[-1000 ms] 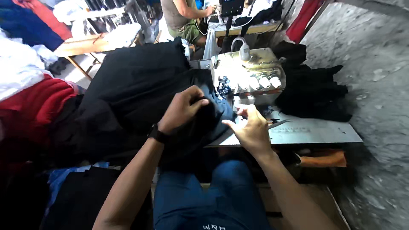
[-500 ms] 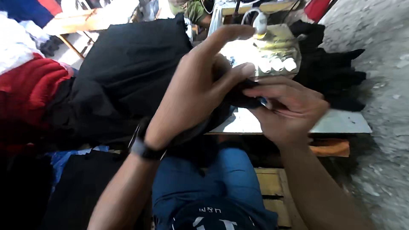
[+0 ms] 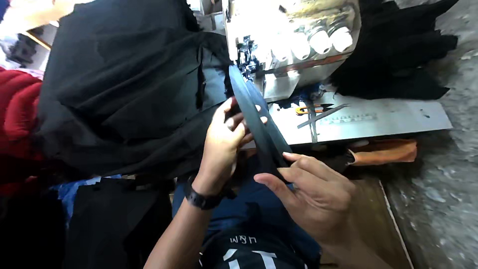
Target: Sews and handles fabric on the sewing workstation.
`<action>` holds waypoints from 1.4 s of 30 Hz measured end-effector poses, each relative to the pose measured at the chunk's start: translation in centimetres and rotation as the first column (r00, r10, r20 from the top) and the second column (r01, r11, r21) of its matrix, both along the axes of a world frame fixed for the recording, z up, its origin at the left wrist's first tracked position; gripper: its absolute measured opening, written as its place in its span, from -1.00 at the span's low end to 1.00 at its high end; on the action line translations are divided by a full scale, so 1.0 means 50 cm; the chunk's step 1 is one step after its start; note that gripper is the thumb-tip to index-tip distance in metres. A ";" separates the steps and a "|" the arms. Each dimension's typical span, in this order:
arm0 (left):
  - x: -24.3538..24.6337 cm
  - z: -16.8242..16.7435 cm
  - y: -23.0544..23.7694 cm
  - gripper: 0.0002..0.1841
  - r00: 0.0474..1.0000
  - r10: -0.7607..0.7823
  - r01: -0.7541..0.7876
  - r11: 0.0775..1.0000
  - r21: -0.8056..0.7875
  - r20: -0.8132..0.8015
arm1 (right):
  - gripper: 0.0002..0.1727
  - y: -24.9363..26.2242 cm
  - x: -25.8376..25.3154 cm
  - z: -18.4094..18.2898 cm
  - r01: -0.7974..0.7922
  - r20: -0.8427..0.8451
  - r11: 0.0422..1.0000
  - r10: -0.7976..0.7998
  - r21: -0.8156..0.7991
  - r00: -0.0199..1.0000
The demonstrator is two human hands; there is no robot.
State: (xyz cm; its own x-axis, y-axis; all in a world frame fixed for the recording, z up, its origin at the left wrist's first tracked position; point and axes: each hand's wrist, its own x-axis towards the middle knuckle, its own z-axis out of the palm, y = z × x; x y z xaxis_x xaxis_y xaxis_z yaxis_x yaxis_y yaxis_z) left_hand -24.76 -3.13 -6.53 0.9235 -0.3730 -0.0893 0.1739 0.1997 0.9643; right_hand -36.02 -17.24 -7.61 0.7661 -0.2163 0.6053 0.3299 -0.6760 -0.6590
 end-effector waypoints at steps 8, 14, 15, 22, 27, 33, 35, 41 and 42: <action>0.092 0.141 0.110 -0.66 0.329 -0.606 -0.201 0.704 0.681 0.724 | -0.68 -0.013 0.012 0.012 -0.037 -0.043 0.998 0.039 0.047 0.998; 0.008 0.014 0.078 -0.67 0.975 0.043 -0.047 0.999 0.016 0.220 | -0.71 0.005 -0.002 0.008 -0.179 0.168 0.983 0.172 0.030 0.971; -0.005 0.004 0.064 -0.66 0.999 0.017 -0.017 0.999 -0.032 0.027 | -0.70 0.005 -0.006 0.004 -0.170 0.184 0.985 0.172 -0.027 0.968; -0.006 0.015 0.014 -0.45 0.962 -0.035 -0.029 0.973 -0.228 -0.272 | -0.64 0.015 -0.020 -0.042 -0.077 0.018 0.993 0.076 0.092 0.997; -0.013 0.012 0.022 -0.42 0.976 -0.006 -0.030 0.986 -0.163 -0.217 | -0.71 0.011 -0.015 -0.024 -0.045 -0.368 0.803 0.321 0.595 0.873; -0.010 0.004 0.023 -0.59 0.977 0.013 -0.050 0.984 -0.168 -0.215 | -0.78 0.016 -0.030 -0.010 -0.068 -0.390 0.900 0.254 0.430 0.885; -0.011 -0.001 0.016 -0.61 0.975 0.049 -0.090 0.979 -0.184 -0.219 | -0.79 0.016 -0.032 -0.007 -0.084 -0.392 0.904 0.263 0.419 0.882; -0.013 -0.005 0.009 -0.61 0.964 0.107 -0.160 0.965 -0.208 -0.244 | -0.75 0.011 -0.036 -0.008 -0.138 -0.410 0.908 0.310 0.397 0.858; -0.014 -0.005 0.010 -0.59 0.965 0.103 -0.157 0.964 -0.214 -0.241 | -0.74 0.010 -0.036 -0.008 -0.147 -0.406 0.909 0.313 0.390 0.858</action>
State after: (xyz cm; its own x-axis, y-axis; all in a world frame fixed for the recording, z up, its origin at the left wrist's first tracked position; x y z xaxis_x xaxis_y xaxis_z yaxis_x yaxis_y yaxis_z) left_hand -25.45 -2.60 -6.79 0.9309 -0.2860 -0.2273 0.3393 0.4460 0.8282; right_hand -37.81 -16.73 -8.03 0.9868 -0.1232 0.1048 0.0588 -0.3304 -0.9420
